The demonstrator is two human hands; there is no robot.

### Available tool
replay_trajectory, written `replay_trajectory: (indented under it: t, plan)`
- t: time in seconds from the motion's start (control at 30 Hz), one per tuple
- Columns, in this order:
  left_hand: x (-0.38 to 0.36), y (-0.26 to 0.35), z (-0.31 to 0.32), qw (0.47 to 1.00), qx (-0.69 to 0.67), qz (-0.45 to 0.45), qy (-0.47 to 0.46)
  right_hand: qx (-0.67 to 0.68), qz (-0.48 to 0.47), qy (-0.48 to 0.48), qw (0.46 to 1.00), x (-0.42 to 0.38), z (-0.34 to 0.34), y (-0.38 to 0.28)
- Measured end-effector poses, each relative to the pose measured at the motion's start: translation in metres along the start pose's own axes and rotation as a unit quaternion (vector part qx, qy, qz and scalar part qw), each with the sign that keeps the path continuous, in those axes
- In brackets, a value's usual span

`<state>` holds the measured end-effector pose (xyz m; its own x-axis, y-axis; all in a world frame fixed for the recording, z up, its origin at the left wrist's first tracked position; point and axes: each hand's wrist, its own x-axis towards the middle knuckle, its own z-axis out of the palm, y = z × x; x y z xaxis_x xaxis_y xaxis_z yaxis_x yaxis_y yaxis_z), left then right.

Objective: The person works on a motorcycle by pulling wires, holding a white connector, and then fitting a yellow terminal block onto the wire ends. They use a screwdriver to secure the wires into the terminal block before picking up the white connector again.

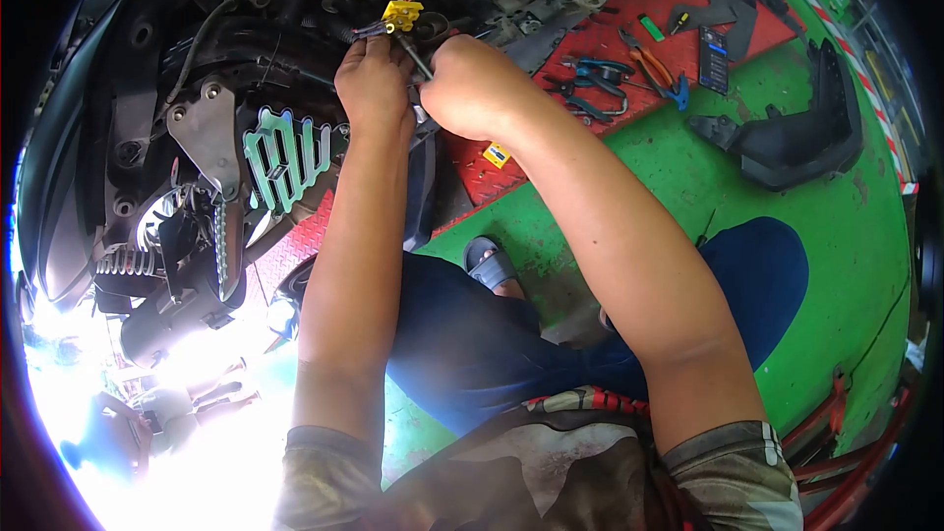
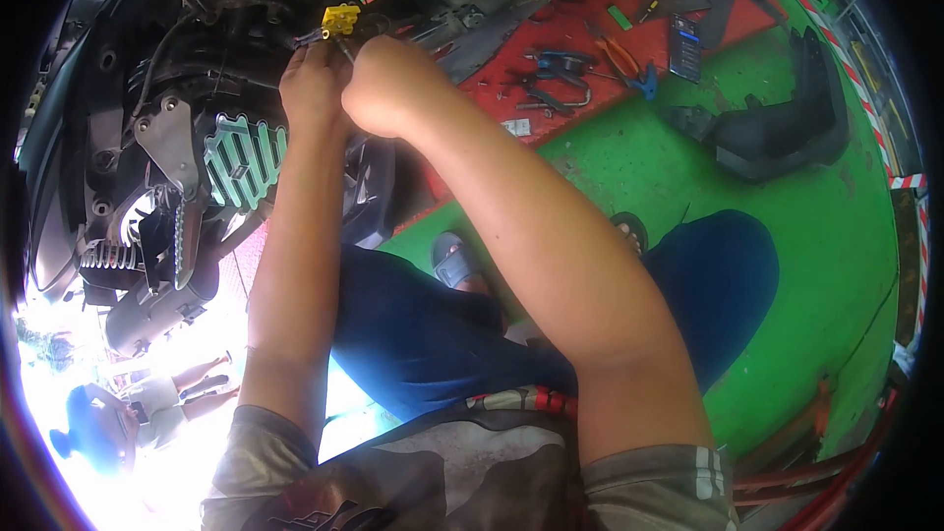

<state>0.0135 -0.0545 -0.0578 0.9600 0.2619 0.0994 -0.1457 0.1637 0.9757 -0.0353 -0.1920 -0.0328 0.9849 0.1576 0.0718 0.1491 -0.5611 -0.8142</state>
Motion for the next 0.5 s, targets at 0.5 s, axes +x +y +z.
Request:
replay_trajectory:
  t: [0.5]
  plan:
    - [0.002, 0.0, -0.001, 0.999, -0.03, -0.022, -0.007, 0.032, -0.013, 0.165, 0.986, -0.016, 0.039, 0.006]
